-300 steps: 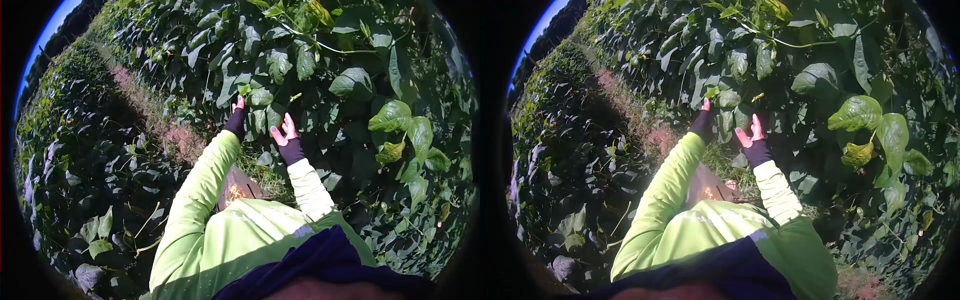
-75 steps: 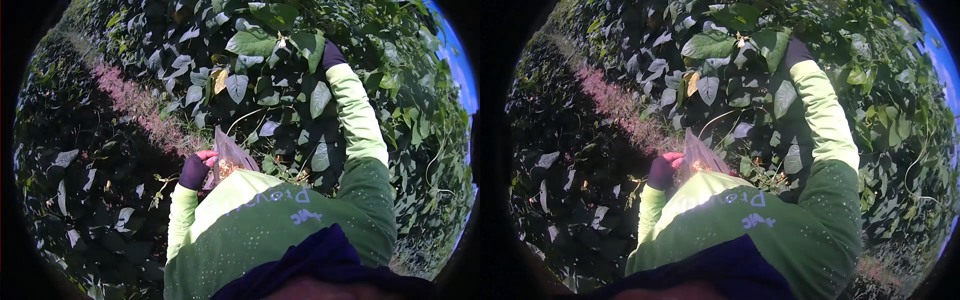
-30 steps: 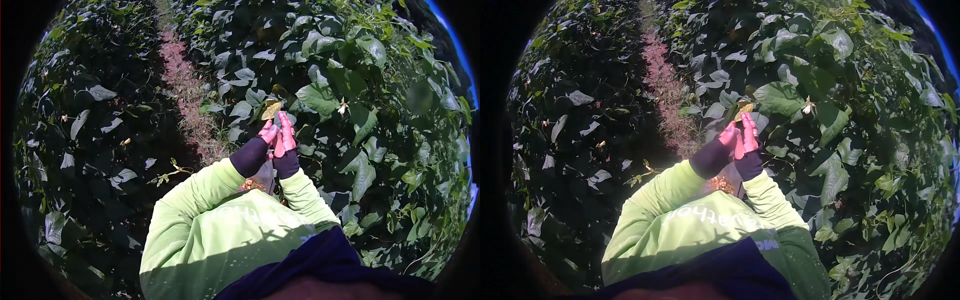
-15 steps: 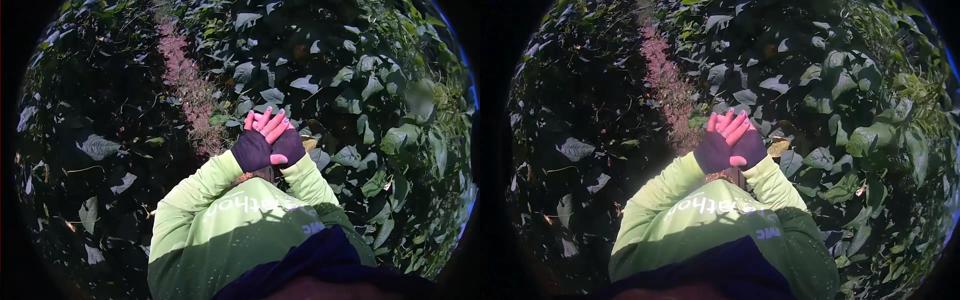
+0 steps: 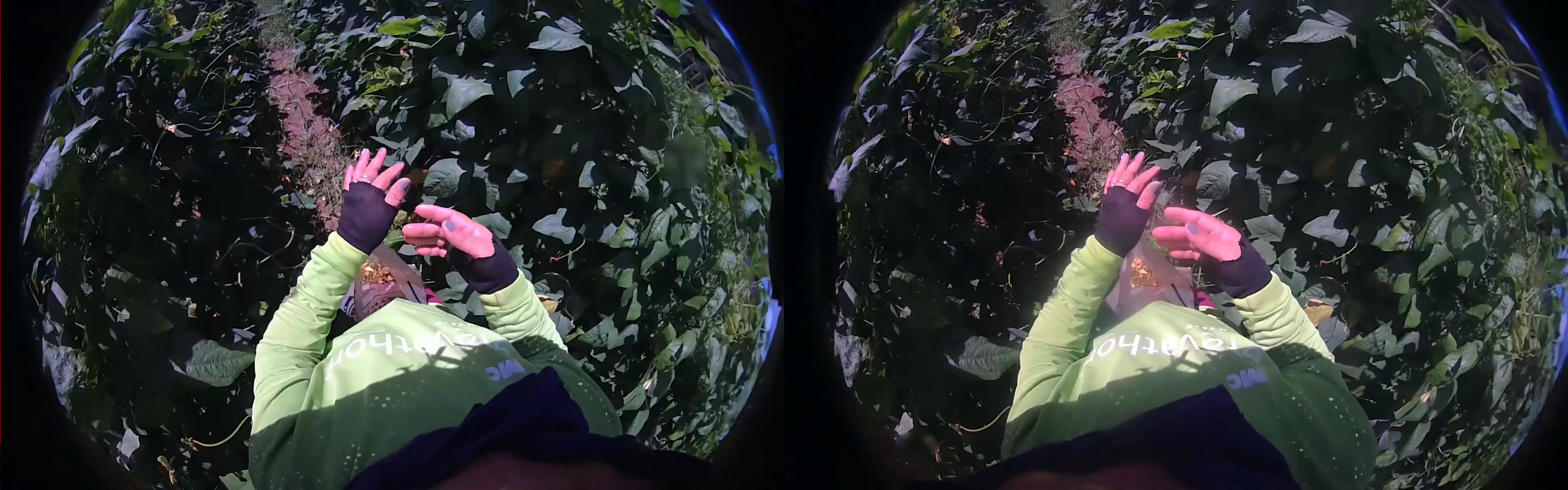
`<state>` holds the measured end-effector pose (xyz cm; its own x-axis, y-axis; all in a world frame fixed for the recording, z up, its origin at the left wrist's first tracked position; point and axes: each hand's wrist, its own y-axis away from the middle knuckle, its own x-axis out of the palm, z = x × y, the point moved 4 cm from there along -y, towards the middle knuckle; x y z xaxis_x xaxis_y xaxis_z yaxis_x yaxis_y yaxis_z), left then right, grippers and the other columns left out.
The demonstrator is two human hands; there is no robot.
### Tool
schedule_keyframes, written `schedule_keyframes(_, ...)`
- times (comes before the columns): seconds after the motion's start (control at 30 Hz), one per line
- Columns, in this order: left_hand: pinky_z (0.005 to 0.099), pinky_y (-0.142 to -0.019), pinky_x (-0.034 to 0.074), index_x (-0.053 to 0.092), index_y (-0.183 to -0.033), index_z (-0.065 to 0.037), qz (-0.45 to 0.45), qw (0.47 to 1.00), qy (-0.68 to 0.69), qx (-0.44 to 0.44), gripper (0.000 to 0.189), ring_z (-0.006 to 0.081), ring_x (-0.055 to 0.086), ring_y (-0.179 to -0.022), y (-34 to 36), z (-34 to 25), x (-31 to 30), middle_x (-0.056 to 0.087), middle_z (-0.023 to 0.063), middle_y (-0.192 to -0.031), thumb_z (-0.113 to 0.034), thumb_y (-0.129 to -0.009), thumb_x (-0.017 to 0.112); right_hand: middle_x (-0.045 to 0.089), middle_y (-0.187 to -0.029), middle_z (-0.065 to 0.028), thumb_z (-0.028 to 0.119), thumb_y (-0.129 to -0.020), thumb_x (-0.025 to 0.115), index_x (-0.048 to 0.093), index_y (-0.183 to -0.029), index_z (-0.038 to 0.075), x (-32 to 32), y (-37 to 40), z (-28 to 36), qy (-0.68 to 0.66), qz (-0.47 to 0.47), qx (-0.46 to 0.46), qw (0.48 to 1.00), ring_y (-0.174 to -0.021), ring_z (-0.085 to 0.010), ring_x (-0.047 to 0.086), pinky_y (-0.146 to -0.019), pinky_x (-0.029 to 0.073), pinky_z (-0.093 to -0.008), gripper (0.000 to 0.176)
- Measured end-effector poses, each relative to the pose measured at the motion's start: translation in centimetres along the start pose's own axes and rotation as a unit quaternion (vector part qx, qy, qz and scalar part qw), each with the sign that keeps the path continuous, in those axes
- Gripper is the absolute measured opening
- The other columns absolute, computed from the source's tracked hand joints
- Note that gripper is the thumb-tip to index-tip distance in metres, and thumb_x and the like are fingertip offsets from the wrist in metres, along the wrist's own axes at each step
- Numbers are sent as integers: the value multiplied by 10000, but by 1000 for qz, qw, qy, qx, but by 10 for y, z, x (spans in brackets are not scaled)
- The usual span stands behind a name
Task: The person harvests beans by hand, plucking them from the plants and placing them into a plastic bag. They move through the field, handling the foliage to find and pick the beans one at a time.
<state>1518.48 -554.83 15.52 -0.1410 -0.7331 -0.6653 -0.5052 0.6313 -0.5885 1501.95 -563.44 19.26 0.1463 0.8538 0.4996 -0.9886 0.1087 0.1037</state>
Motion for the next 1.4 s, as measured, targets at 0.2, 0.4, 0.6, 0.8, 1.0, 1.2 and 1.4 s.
schedule_keyframes(0.2, 433, -1066, 358, 617, -1215, -68, 1, 992, 63, -110, 371, 358, 463, -1266, 1, 107, -15, 536, 179, -1332, -136, -852, 642, 652, -1164, -106, 252, -963, 565, 538, -1288, 21, -59, -46, 4, 95, -47, 5, 994, -1068, -174, 628, -911, 477, -293, 399)
schedule_keyframes(0.4, 382, -1017, 415, 644, -1160, -38, 59, 967, 197, -152, 311, 306, 566, -1168, -46, 159, -18, 611, 176, -1231, -108, -858, 626, 660, -1145, -78, 243, -947, 582, 570, -1242, 48, -105, -150, 26, 129, -115, -18, 985, -1015, -142, 632, -888, 474, -273, 354)
schedule_keyframes(0.6, 358, -1004, 422, 645, -1152, -27, 86, 959, 248, -111, 288, 293, 576, -1158, -159, 207, -19, 612, 175, -1229, -107, -878, 614, 656, -1125, -67, 161, -930, 611, 573, -1242, 5, -94, -262, 121, 188, -149, -153, 959, -1013, -136, 622, -927, 475, -279, 350)
schedule_keyframes(0.8, 347, -987, 430, 648, -1136, -6, 27, 959, 280, -39, 254, 250, 589, -1130, -256, 233, -30, 633, 152, -1198, -83, -902, 588, 466, -1382, -167, 88, -949, 564, 337, -1447, 58, -110, -367, 255, 212, -202, -444, 847, -1183, -238, 547, -967, 481, -359, 548)
schedule_keyframes(1.0, 339, -971, 437, 657, -1121, -12, 39, 946, 322, -2, 236, 240, 595, -1113, -301, 244, -17, 646, 141, -1168, -62, -902, 584, 382, -1366, -305, 45, -949, 529, 282, -1454, 62, -150, -434, 331, 7, -198, -501, 843, -1218, -394, 500, -1017, 454, -465, 562)
schedule_keyframes(1.2, 319, -969, 440, 641, -1160, -19, 41, 919, 385, 75, 252, 214, 592, -1111, -401, 227, -11, 622, 131, -1192, -97, -930, 575, 580, -1148, -218, 65, -952, 553, 489, -1284, 12, -167, -440, 345, 4, -190, -487, 852, -1062, -328, 609, -930, 535, -403, 342)
schedule_keyframes(1.4, 324, -962, 474, 542, -1287, -7, 81, 805, 586, 44, 369, 198, 595, -1123, -550, 208, 24, 629, 104, -1206, -146, -947, 576, 656, -1009, -125, 97, -948, 574, 612, -1178, 26, -148, -414, 330, 108, -309, -491, 807, -869, -184, 659, -774, 567, -277, 243)
